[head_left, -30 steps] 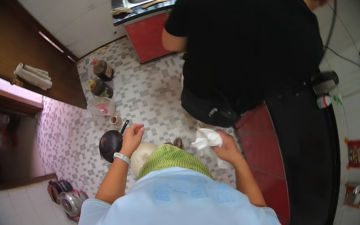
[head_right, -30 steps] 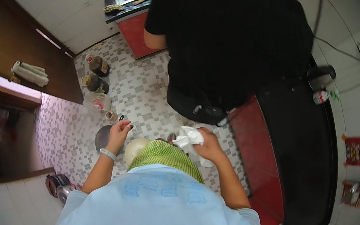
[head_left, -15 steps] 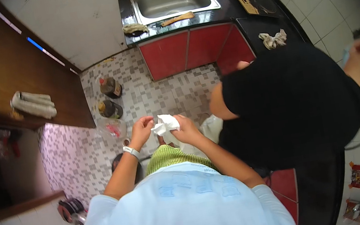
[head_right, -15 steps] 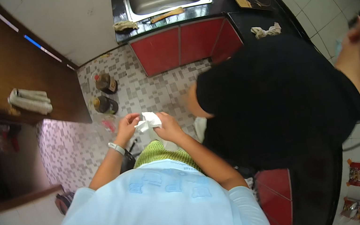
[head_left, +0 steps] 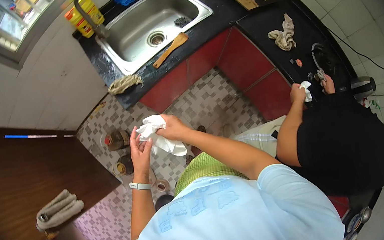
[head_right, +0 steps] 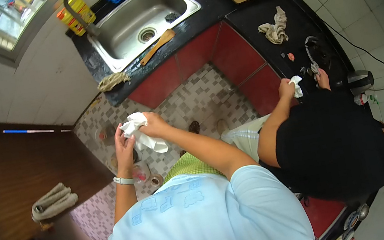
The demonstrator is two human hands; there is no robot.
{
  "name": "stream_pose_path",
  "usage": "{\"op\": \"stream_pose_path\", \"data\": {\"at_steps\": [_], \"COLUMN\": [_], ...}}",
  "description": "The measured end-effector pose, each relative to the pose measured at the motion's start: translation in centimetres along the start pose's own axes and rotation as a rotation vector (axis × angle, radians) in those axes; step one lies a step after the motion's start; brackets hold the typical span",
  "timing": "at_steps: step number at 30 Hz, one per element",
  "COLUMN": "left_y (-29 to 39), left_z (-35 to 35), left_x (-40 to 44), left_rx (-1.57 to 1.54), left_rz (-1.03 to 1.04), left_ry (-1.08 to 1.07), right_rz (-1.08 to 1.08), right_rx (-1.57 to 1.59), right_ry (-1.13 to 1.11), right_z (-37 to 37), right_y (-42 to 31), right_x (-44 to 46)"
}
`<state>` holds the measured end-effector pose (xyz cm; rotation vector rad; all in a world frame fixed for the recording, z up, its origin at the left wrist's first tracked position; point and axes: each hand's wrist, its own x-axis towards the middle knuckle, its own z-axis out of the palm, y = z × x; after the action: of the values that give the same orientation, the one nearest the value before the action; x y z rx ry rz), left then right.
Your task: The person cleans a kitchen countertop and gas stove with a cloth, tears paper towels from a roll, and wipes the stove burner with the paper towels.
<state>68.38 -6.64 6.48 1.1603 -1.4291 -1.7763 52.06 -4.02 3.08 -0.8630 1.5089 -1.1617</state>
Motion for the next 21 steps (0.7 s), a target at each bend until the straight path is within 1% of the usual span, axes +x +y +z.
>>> {"op": "stream_pose_path", "data": {"at_steps": [1,2,3,5,10,12,13,15,16,17,19,21], "left_y": [0.4,0.7,1.1,2.2,6.0,7.3,7.9,8.3,8.4,8.6,8.8,9.1], "left_z": [0.4,0.8,1.1,2.3,7.1,9.5,10.9,13.5,14.9,16.5,20.3,24.7], "left_x": [1.6,2.8,3.9,6.5,12.2,14.5,16.0,18.9,20.5,21.8,24.5,27.1], "left_rx": [-0.056,-0.056,-0.066,-0.077,-0.034,-0.018,-0.002,-0.011,0.001,0.011,0.001,-0.113], "left_rz": [0.051,0.055,0.025,0.006,-0.013,-0.031,-0.037,-0.039,-0.032,-0.030,-0.032,-0.044], "left_ry": [-0.025,-0.032,-0.043,-0.056,-0.140,-0.163,-0.171,-0.207,-0.240,-0.273,-0.310,-0.406], "right_rz": [-0.025,-0.043,-0.048,-0.187,-0.138,-0.073,-0.068,-0.088,-0.099,-0.090,-0.101,-0.065], "right_rx": [0.105,0.145,0.147,0.113,0.123,0.289,0.293,0.441,0.428,0.515,0.809,1.129], "right_ry": [-0.061,-0.081,-0.076,-0.076,0.000,0.055,0.076,0.127,0.167,0.191,0.233,0.171], "right_z": [-0.7,-1.4,-2.3,-4.1,-9.7,-12.3,-13.9,-17.1,-19.0,-20.6,-23.9,-27.6], "right_y": [-0.8,-1.5,-2.3,-3.7,-5.6,-6.2,-6.5,-6.7,-6.5,-6.7,-6.6,-6.7], "right_x": [1.1,2.0,2.7,4.6,8.1,8.6,8.8,9.1,9.2,8.9,8.8,8.0]}}
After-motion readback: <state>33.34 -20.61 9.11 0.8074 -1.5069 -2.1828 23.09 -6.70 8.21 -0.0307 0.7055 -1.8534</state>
